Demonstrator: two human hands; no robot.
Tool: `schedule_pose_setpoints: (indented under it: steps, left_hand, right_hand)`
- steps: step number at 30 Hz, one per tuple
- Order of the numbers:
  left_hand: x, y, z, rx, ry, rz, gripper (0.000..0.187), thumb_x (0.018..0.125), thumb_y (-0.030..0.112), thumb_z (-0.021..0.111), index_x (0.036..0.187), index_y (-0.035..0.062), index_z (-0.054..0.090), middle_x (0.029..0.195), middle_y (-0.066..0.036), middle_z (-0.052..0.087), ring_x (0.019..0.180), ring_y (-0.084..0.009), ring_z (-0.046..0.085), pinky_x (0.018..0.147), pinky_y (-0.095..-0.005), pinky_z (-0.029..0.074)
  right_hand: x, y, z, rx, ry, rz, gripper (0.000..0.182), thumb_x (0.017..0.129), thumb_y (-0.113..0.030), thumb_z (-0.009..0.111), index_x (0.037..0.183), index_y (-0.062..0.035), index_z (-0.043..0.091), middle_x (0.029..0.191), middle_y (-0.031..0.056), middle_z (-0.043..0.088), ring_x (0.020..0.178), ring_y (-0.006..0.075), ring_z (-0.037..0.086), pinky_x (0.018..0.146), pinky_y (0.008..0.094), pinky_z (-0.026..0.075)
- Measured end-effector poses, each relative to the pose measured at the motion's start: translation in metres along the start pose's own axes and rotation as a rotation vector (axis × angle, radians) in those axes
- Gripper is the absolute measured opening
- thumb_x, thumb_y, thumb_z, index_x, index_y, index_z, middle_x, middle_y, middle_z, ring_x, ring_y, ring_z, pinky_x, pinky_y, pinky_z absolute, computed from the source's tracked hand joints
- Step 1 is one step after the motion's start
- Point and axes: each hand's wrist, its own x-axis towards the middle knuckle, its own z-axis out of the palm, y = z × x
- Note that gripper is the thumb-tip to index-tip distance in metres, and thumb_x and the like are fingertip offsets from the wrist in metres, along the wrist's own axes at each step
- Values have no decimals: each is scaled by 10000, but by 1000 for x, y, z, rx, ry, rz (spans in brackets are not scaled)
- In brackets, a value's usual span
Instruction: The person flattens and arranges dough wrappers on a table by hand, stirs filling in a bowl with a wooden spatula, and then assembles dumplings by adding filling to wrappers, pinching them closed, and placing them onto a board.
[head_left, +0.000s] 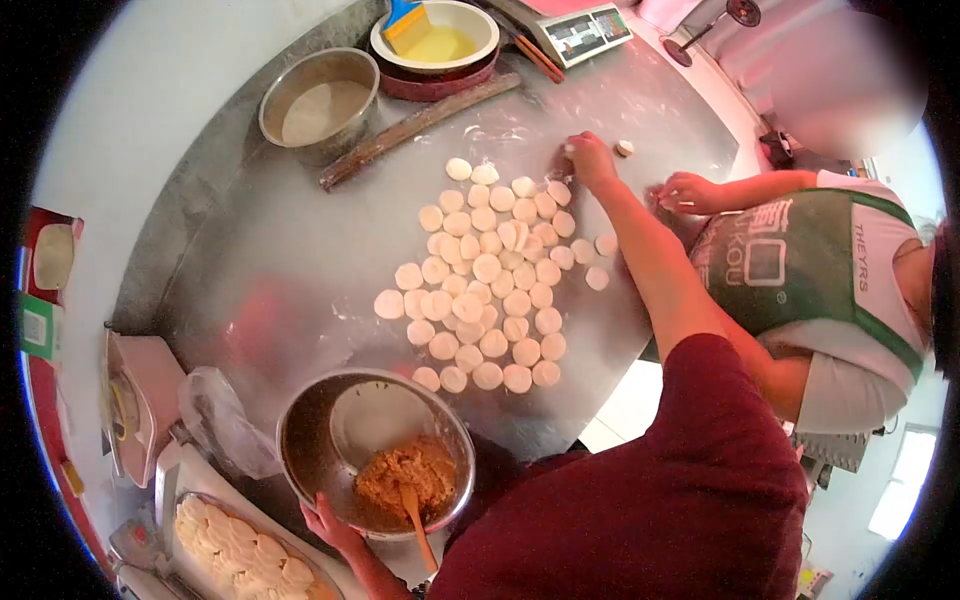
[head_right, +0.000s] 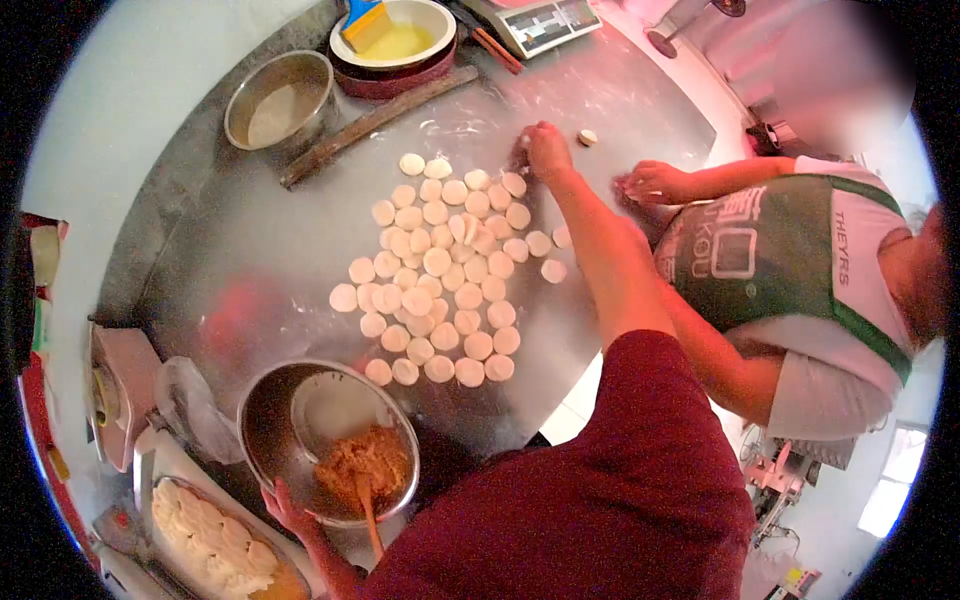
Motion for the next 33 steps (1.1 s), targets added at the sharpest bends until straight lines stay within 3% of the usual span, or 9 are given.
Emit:
schedule_pose_setpoints:
  steps: [2, 4, 8, 12, 17, 20, 23, 26, 33]
  left_hand:
    - [1, -1, 2, -3, -18, 26, 384, 864, 164, 515, 1176, -58, 489, 1092, -136, 545, 932, -208, 512, 818, -318, 420]
    - [9, -13, -9, 77, -45, 101, 382, 863, 173, 520, 1169, -55, 496, 1079, -129, 549, 922, -203, 510, 808, -311, 419]
    - [15, -22, -13, 62, -50, 116, 365, 860, 187, 526, 1137, -50, 514, 999, -87, 558, 855, -178, 499, 763, -299, 423]
    - [17, -18, -8, -2, -89, 114, 316, 859, 164, 522, 1101, -39, 525, 964, -73, 551, 831, -164, 493, 736, -295, 428]
    - [9, -4, 5, -14, -78, 153, 269, 857, 138, 521, 1067, -29, 538, 934, -56, 542, 815, -151, 489, 724, -287, 426]
    - [15, -9, -1, 79, -97, 226, 260, 861, 135, 520, 1058, -33, 543, 927, -54, 544, 807, -146, 490, 722, -281, 425]
    - [21, -16, -5, 119, -114, 258, 264, 862, 142, 519, 1057, -34, 545, 920, -56, 547, 803, -146, 490, 728, -278, 421]
    - [12, -7, 2, 141, -27, 211, 267, 860, 146, 521, 1053, -36, 545, 916, -59, 550, 804, -148, 488, 730, -278, 420]
    - [17, -19, -4, 72, -27, 168, 280, 857, 155, 515, 1058, -39, 541, 924, -69, 554, 805, -157, 497, 716, -287, 426]
  right_hand:
    - [-32, -39, -47, 242, 5, 17, 211, 787, -78, 502, 953, -47, 630, 882, 160, 621, 832, 297, 613, 725, 380, 497]
    - [-90, -72, -92, 467, -120, 207, 222, 759, -88, 554, 968, -37, 609, 846, 167, 608, 801, 318, 601, 708, 364, 483]
    - [-240, -90, -134, 508, -327, 87, 249, 707, -148, 671, 932, -57, 616, 875, 114, 583, 819, 290, 574, 712, 346, 471]
    - [-322, -94, -137, 471, -312, 104, 279, 686, -202, 702, 908, -58, 615, 898, 105, 567, 849, 285, 561, 730, 373, 464]
    - [-331, -101, -134, 357, -159, 12, 342, 691, -224, 706, 964, -56, 585, 981, 119, 556, 950, 320, 534, 809, 390, 444]
    - [-316, -102, -103, 583, -30, 301, 474, 757, -307, 653, 1151, -81, 519, 1217, 124, 491, 1145, 320, 448, 943, 420, 370]
    - [-301, -107, -76, 30, 4, 300, 574, 823, -391, 561, 1302, -115, 407, 1413, 101, 325, 1294, 299, 303, 1044, 483, 230]
    - [-299, -105, -73, -19, -16, 247, 588, 838, -398, 538, 1349, -162, 370, 1449, 77, 263, 1326, 272, 243, 1041, 550, 151]
    - [-289, -106, -77, -73, -55, 239, 540, 849, -395, 528, 1317, -151, 415, 1457, 77, 247, 1342, 274, 211, 1055, 537, 141]
